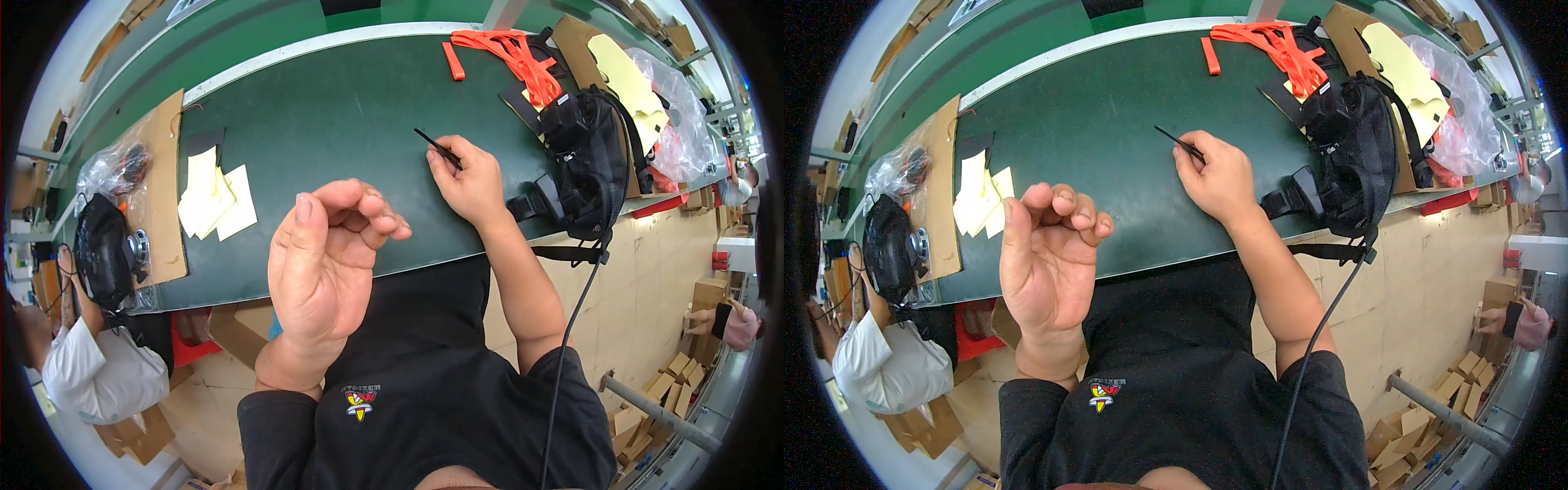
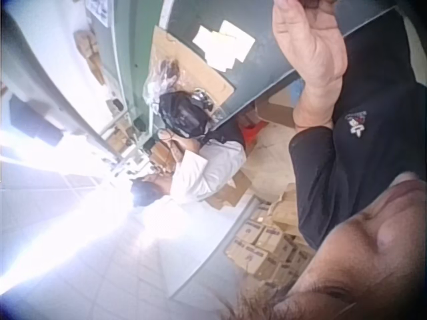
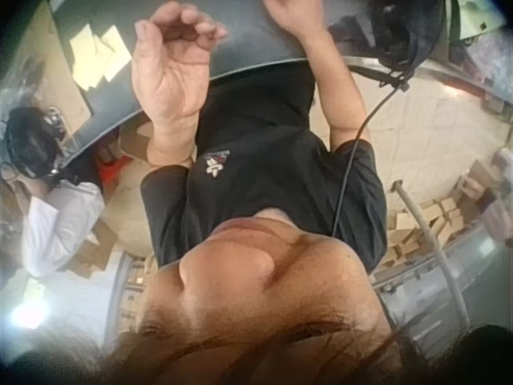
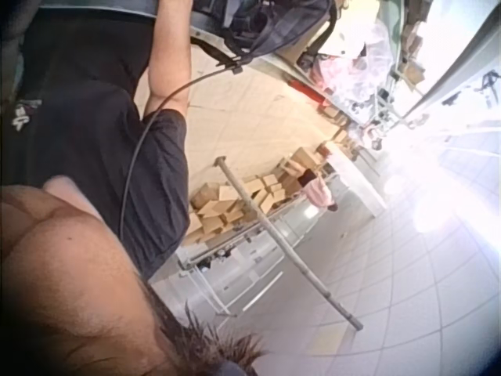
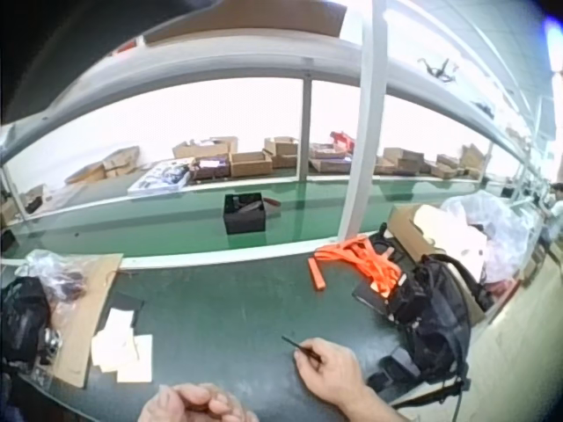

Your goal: Assembling a small speaker into its housing and connecting internal wires using tweezers.

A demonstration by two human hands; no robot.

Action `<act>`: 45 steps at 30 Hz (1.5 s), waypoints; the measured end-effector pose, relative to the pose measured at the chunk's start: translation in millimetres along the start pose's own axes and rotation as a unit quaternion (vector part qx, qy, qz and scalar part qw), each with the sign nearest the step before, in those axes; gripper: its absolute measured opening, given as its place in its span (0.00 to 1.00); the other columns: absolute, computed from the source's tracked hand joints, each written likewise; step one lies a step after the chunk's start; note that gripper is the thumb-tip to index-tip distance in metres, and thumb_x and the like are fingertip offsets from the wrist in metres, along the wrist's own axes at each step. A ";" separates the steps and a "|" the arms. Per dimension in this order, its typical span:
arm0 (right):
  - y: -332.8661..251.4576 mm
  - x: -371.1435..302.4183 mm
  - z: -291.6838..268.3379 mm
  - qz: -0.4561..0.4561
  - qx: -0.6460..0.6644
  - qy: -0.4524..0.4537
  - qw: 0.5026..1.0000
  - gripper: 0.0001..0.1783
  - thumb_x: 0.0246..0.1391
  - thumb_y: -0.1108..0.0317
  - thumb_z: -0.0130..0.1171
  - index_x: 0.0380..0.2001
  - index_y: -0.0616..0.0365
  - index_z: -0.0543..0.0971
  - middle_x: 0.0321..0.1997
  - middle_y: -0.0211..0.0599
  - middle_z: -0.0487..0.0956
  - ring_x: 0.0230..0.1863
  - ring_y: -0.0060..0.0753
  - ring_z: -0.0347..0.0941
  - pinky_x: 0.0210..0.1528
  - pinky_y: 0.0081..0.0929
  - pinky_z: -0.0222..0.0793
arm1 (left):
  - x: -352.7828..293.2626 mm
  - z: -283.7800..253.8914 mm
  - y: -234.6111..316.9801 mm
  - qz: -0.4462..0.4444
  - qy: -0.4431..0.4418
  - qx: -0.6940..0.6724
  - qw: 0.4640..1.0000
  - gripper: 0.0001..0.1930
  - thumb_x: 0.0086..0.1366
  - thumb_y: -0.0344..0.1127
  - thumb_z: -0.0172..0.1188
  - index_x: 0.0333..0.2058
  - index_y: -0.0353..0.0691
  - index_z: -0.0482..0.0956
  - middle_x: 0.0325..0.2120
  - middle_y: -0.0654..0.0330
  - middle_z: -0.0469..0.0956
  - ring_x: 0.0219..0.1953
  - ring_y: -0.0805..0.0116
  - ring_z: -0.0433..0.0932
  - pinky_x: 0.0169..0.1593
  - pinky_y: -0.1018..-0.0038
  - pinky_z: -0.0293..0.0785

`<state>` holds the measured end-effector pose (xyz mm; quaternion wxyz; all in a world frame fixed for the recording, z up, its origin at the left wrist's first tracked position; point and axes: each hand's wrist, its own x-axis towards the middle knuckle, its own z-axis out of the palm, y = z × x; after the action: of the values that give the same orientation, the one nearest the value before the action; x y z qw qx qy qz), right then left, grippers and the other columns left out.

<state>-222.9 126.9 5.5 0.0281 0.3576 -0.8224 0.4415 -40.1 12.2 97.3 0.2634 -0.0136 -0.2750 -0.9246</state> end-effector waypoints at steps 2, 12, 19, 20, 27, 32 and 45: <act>1.2 1.2 -0.1 0.008 0.002 -0.001 1.000 0.08 0.52 0.66 0.62 0.32 0.59 0.80 0.22 0.40 0.77 0.21 0.39 0.74 0.27 0.33 0.70 | 0.5 -0.2 -1.9 -0.001 -0.001 0.000 1.000 0.21 0.77 0.44 0.40 0.47 0.34 0.78 0.40 0.52 0.78 0.41 0.61 0.79 0.50 0.58 0.77; 13.5 -3.3 3.0 -0.029 0.032 0.021 0.999 0.08 0.53 0.68 0.63 0.35 0.60 0.80 0.23 0.37 0.79 0.20 0.27 0.73 0.25 0.25 0.68 | -26.2 -5.0 -25.9 -0.111 -0.252 0.402 0.873 0.16 0.67 0.37 0.57 0.48 0.33 0.78 0.45 0.53 0.79 0.50 0.55 0.76 0.56 0.63 0.70; 6.2 -2.5 -3.1 -0.037 0.025 0.002 0.999 0.06 0.52 0.68 0.63 0.33 0.58 0.80 0.22 0.36 0.77 0.21 0.33 0.73 0.25 0.29 0.68 | -58.4 -28.2 -53.5 -0.168 -0.514 0.597 0.593 0.23 0.65 0.53 0.58 0.44 0.36 0.80 0.45 0.51 0.78 0.51 0.52 0.74 0.55 0.61 0.70; 5.3 -2.6 -3.3 -0.035 0.022 0.007 0.999 0.06 0.52 0.68 0.63 0.33 0.58 0.80 0.22 0.36 0.77 0.21 0.33 0.73 0.25 0.29 0.68 | -42.6 -22.6 -40.8 -0.226 -0.516 0.577 0.592 0.22 0.65 0.52 0.59 0.38 0.35 0.82 0.41 0.52 0.79 0.49 0.53 0.74 0.53 0.61 0.71; 8.7 0.0 -6.4 -0.031 0.025 0.026 0.999 0.07 0.52 0.66 0.62 0.33 0.57 0.79 0.22 0.37 0.78 0.21 0.37 0.73 0.25 0.31 0.67 | 49.2 -8.6 15.2 0.033 -0.233 0.728 0.644 0.10 0.58 0.37 0.67 0.30 0.37 0.79 0.28 0.57 0.79 0.34 0.59 0.79 0.40 0.67 0.74; -6.5 23.2 15.3 0.086 0.170 -0.016 0.982 0.15 0.56 0.67 0.62 0.43 0.62 0.73 0.21 0.31 0.76 0.22 0.23 0.71 0.24 0.28 0.65 | 142.6 -92.8 5.4 0.025 0.007 0.681 0.731 0.11 0.66 0.39 0.62 0.35 0.34 0.80 0.26 0.64 0.79 0.29 0.78 0.74 0.37 0.77 0.72; -28.3 122.0 116.6 0.159 0.526 -0.068 0.833 0.12 0.68 0.60 0.49 0.39 0.59 0.73 0.24 0.29 0.75 0.19 0.18 0.70 0.19 0.19 0.69 | 210.1 -194.6 -24.8 0.115 0.134 0.556 0.812 0.14 0.69 0.39 0.59 0.43 0.33 0.80 0.30 0.61 0.79 0.31 0.76 0.75 0.37 0.78 0.74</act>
<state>-264.7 -38.8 -1.3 -0.2901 0.2121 -0.5116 0.7804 -209.9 -171.3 -44.5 0.3646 0.2277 -0.7004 -0.5698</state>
